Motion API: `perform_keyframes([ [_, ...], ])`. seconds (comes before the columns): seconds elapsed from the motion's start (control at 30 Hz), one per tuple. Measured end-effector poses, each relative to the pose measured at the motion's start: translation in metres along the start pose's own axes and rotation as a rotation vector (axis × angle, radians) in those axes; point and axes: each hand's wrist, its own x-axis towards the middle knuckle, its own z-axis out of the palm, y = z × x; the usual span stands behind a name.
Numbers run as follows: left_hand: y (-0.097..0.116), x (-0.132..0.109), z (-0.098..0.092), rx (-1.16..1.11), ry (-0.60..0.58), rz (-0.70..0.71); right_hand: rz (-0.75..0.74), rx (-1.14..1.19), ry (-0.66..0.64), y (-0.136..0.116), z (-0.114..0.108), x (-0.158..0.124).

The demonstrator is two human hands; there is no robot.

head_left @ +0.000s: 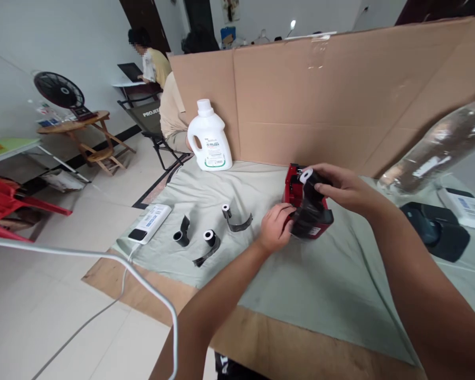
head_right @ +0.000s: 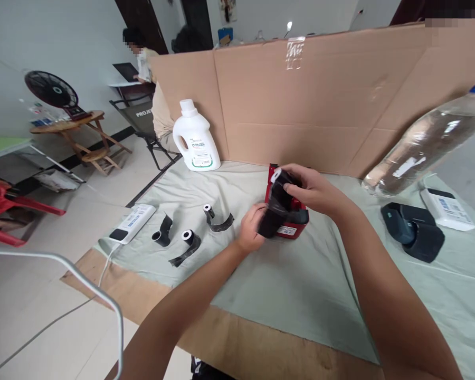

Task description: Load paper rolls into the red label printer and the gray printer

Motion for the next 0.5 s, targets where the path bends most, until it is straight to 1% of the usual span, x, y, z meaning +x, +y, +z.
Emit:
perform_keyframes([
  [0.03, 0.0, 0.0, 0.0, 0.003, -0.008, -0.009, -0.042, 0.065, 0.049, -0.017, 0.009, 0.006],
  [0.1, -0.001, -0.001, 0.0, 0.004, -0.012, -0.004, -0.105, 0.139, 0.064, -0.05, 0.038, 0.03],
  [0.17, -0.005, 0.0, 0.002, 0.008, -0.023, 0.008, -0.135, 0.149, 0.018, -0.075, 0.078, 0.064],
  [0.23, -0.01, 0.001, 0.004, 0.015, -0.05, -0.006, -0.129, 0.112, -0.018, -0.091, 0.123, 0.1],
  [0.3, -0.014, 0.001, 0.005, -0.001, -0.082, -0.014, -0.08, 0.011, -0.048, -0.098, 0.166, 0.13],
  [0.37, -0.015, 0.002, 0.004, -0.029, -0.113, 0.003, -0.057, -0.126, -0.113, -0.099, 0.203, 0.149],
  [0.43, -0.012, 0.002, 0.001, -0.008, -0.115, 0.001, -0.027, -0.269, -0.207, -0.096, 0.234, 0.159],
  [0.5, -0.005, 0.001, -0.003, 0.041, -0.11, -0.035, 0.038, -0.391, -0.326, -0.091, 0.259, 0.163],
])
